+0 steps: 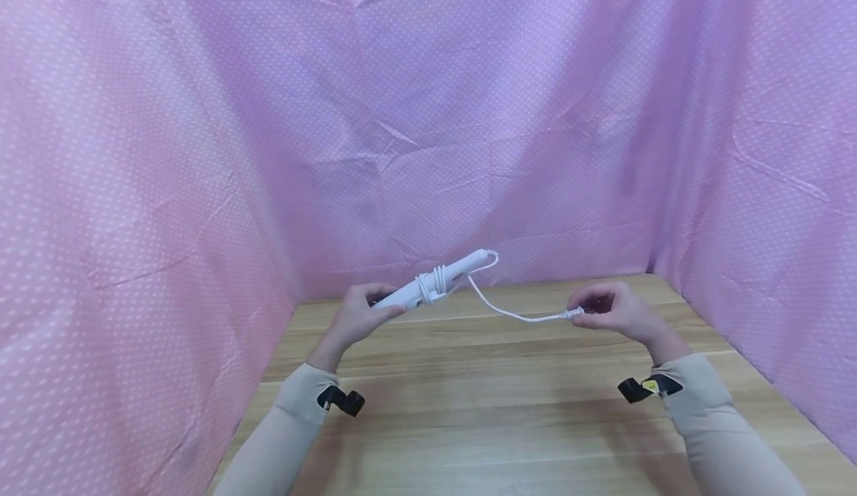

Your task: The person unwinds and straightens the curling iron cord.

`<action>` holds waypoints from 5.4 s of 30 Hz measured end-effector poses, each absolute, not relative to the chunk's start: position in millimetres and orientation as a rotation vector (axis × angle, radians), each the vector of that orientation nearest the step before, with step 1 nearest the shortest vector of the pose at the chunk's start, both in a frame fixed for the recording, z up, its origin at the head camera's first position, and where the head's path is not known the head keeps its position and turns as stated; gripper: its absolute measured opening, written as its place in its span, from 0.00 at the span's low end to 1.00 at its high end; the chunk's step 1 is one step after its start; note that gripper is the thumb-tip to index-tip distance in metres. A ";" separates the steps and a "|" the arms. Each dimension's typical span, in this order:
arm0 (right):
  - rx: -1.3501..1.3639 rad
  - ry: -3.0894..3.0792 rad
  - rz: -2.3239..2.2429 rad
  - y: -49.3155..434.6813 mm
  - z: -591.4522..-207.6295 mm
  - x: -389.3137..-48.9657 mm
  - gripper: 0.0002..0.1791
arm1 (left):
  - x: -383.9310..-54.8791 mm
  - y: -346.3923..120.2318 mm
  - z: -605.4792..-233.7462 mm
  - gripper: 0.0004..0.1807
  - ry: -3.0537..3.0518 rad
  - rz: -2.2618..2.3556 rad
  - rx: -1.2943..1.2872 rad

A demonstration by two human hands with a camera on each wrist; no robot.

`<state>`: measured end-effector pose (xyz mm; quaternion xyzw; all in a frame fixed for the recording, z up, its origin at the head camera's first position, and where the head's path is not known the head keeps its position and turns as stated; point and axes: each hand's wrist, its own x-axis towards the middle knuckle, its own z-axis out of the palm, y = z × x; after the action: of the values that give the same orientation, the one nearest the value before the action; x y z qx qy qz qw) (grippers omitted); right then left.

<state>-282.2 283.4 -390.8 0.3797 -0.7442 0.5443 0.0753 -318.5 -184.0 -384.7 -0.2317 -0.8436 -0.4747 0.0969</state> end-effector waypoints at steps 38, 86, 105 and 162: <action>0.713 -1.988 1.953 192.3 -387.7 -318.1 0.22 | -323.8 -179.3 -347.8 0.20 -2.477 -1.346 -0.757; 0.480 -2.026 1.815 77.8 -375.9 -302.0 0.09 | -336.5 -161.8 -318.7 0.20 -2.491 -1.362 -0.816; 0.497 -2.133 1.235 190.8 -340.7 -307.3 0.07 | -337.7 -188.6 -338.3 0.19 -2.525 -1.233 -0.879; 0.064 -1.968 1.607 322.4 -374.9 -318.3 0.06 | -306.4 -243.2 -325.3 0.20 -2.340 -1.349 -1.088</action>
<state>-318.3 322.4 -374.9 0.0239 -0.7396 0.6041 0.2957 -306.4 -243.2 -325.3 -0.3713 -0.7983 -0.4602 0.1147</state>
